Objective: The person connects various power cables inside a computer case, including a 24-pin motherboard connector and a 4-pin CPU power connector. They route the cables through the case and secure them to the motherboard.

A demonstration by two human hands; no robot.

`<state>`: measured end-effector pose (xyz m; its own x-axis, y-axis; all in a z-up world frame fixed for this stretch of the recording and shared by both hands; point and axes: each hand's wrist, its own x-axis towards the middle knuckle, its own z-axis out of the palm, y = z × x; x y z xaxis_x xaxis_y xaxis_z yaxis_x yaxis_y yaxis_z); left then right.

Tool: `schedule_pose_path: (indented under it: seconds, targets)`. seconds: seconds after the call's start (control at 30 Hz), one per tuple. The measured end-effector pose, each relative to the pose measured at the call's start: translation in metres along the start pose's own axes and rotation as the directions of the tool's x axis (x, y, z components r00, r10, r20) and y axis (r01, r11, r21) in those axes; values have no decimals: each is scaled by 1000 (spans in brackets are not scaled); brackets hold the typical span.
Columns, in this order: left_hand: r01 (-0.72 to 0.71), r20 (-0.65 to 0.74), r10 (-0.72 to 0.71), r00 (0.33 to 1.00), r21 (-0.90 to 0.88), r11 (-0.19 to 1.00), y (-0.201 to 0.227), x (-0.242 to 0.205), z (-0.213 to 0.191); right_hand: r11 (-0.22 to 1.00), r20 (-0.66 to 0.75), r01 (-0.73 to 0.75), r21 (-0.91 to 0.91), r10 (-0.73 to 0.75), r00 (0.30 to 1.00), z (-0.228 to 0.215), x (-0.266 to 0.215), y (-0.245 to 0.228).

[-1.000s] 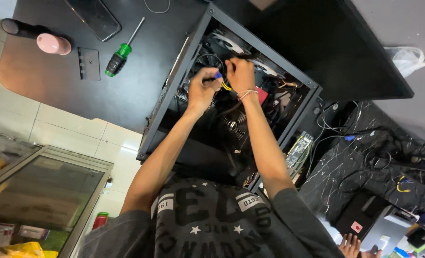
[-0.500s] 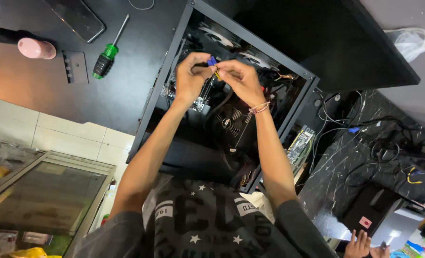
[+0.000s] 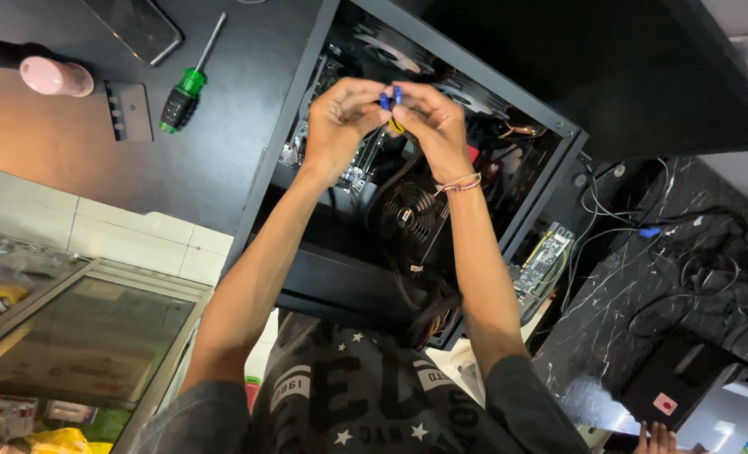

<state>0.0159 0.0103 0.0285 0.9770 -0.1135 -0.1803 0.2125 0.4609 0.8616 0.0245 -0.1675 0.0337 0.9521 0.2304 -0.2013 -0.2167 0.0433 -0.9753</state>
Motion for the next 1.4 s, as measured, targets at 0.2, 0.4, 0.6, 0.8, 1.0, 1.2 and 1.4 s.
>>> schedule_pose_path:
  seconds: [0.2,0.4,0.6,0.8,1.0,1.2,1.4]
  targets:
    - [-69,-61,78,995,141,988,-9,-2,3,992,-73,64,-110,-73,995,-3,1,7]
    - [-141,-39,145,989,98,985,-8,-2,4,996,-73,63,-70,-68,995,-5,1,16]
    - [-156,-54,159,986,62,986,-7,-3,4,996,-51,69,57,-66,997,2,-1,10]
    - [-170,-66,180,981,136,976,-6,-2,3,994,-135,0,-105,-15,991,-2,1,16]
    - [-149,-138,194,971,281,948,-12,-3,2,1000,-29,-10,-21,10,1000,7,1,1]
    - [-152,-106,220,970,442,884,-14,-8,-1,999,-20,-11,-32,11,1000,0,1,3]
    - [65,-67,-28,997,653,755,-29,-25,-14,763,101,155,-628,-118,988,-5,18,-7]
